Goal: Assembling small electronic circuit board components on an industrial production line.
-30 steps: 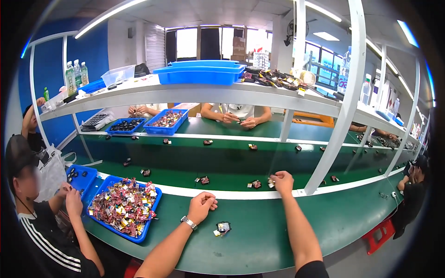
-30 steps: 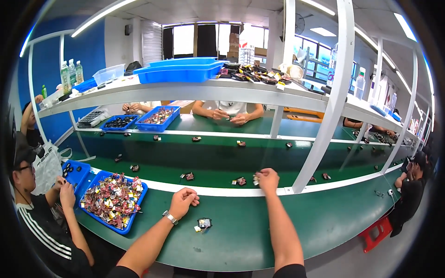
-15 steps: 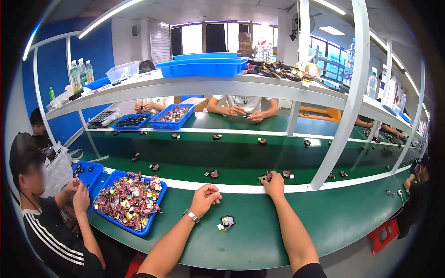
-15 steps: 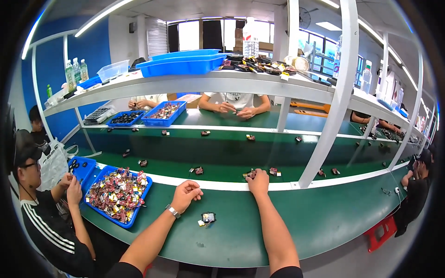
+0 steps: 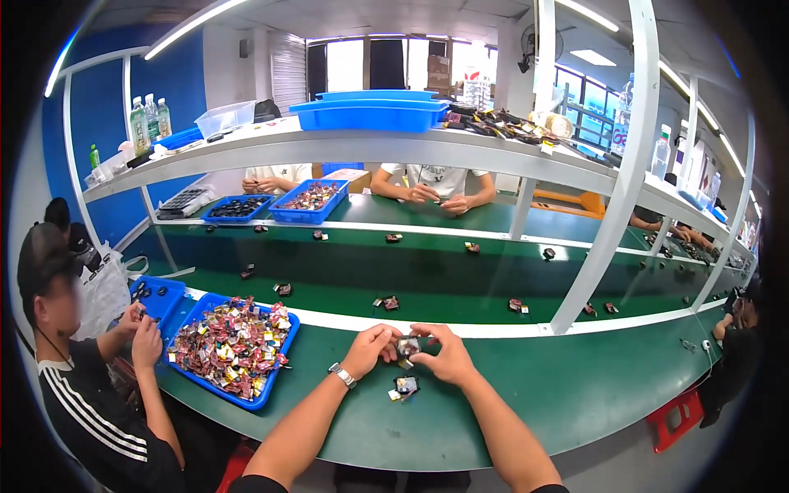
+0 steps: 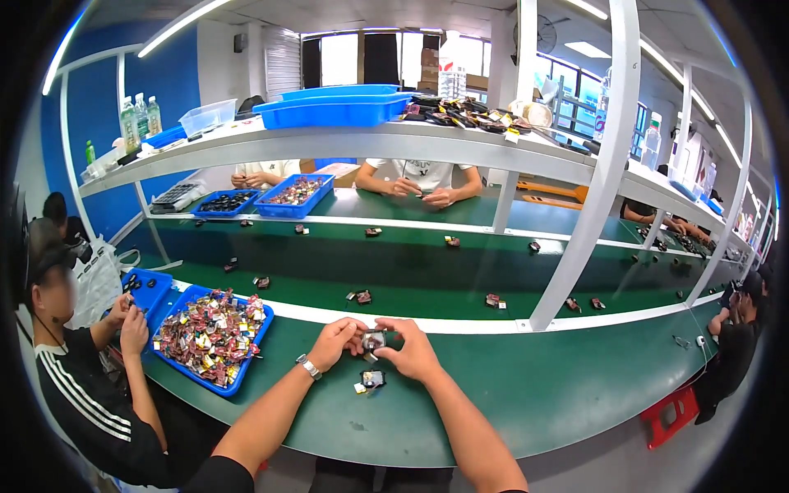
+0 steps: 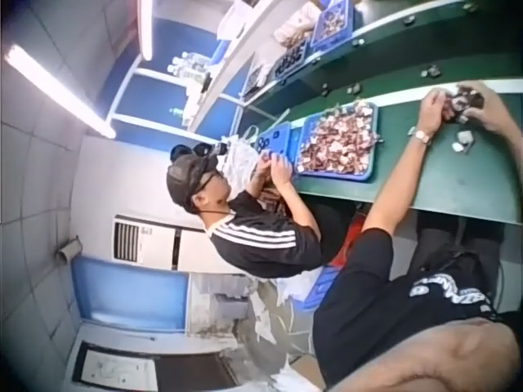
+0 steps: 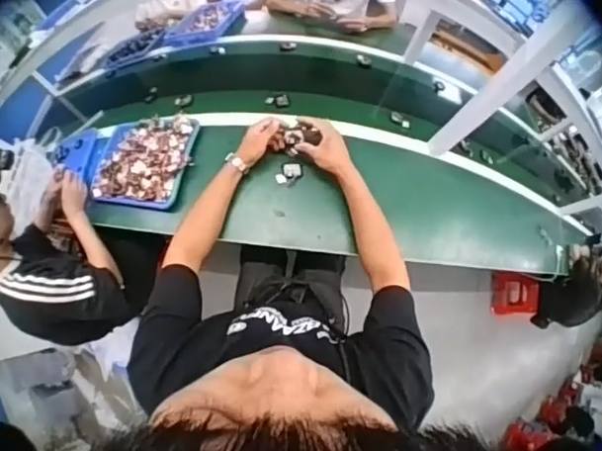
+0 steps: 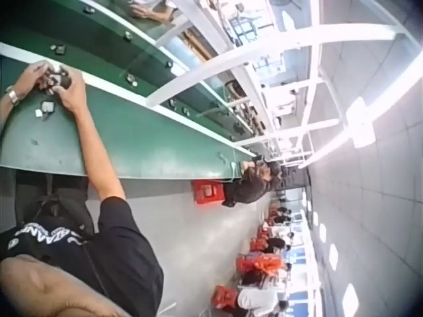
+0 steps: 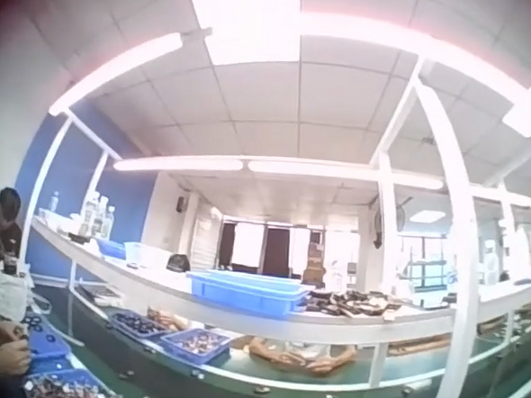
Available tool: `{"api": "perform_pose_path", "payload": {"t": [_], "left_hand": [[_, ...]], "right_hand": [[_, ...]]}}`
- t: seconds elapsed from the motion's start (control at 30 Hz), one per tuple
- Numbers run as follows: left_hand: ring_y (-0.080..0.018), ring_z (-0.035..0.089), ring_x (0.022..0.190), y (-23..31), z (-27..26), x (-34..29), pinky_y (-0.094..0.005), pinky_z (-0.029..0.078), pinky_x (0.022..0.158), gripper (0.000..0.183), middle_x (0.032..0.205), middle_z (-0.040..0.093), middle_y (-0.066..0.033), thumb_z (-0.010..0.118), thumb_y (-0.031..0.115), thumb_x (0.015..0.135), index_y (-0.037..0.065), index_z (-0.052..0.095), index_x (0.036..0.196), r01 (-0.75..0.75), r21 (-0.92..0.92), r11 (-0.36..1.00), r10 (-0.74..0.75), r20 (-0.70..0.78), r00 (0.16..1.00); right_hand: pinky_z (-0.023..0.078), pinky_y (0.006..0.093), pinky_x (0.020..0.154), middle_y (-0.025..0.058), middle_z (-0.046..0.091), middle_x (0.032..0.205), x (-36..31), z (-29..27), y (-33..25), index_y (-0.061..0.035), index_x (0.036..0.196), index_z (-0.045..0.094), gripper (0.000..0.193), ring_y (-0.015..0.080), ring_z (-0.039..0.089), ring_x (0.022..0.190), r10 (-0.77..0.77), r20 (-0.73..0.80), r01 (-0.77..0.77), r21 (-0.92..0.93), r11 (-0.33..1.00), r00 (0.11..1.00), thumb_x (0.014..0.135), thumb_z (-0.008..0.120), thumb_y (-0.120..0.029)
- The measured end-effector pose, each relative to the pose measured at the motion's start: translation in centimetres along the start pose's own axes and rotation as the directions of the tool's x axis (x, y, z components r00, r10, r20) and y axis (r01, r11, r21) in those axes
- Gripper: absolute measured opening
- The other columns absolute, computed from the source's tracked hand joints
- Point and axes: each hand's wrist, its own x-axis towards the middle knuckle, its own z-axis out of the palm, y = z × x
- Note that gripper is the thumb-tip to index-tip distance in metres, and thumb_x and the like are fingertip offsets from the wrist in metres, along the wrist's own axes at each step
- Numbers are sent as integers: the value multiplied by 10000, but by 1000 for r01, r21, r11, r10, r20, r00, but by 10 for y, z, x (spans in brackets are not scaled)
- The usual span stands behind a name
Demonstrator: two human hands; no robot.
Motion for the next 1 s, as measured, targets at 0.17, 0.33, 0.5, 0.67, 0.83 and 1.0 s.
{"api": "perform_pose_path", "payload": {"t": [0.17,0.33,0.5,0.67,0.83,1.0], "left_hand": [[-116,598,741,10,-1,-2,-257,525,678,289,988,636,-77,483,220,1003,-13,583,1141,201,-82,976,-182,189,965],[-117,608,764,17,-1,-3,-257,541,700,294,1001,639,-78,524,131,975,-6,554,1233,247,35,968,-249,208,946],[-186,658,925,18,5,-5,-320,567,853,357,1095,628,-97,509,56,957,5,495,1310,249,-161,955,-219,187,958],[-223,642,1025,18,10,-6,-373,556,917,374,1135,620,-124,492,-12,932,29,467,1303,278,-209,938,-225,247,943],[-237,601,1104,16,8,-7,-402,527,971,389,1187,577,-129,464,-62,904,29,427,1281,295,-293,909,-205,302,931],[-232,580,1137,21,12,-8,-402,522,978,413,1245,543,-138,464,-61,901,9,428,1306,232,-177,956,-167,320,933]], "right_hand": [[427,369,999,71,615,1159,-1,-6,-14,-87,1217,606,559,267,513,1119,-100,136,110,-68,992,986,683,769,-53],[425,377,1004,65,583,1212,-1,-4,-18,-101,1176,627,492,279,502,1159,-158,157,177,-117,977,975,704,757,-63],[441,384,984,65,550,1256,-1,-1,-11,-111,1028,677,306,289,499,1174,-271,120,290,-191,938,955,732,746,-87],[494,376,916,69,564,1249,-4,4,-11,-107,893,696,162,278,514,1163,-275,17,266,-315,911,961,741,748,-87],[504,374,903,70,584,1219,-4,8,-9,-97,870,700,125,273,526,1148,-246,-17,230,-293,928,969,752,737,-88],[501,367,909,75,594,1209,-4,9,-6,-85,863,701,102,273,531,1137,-195,-48,179,-240,954,980,763,718,-88]]}}
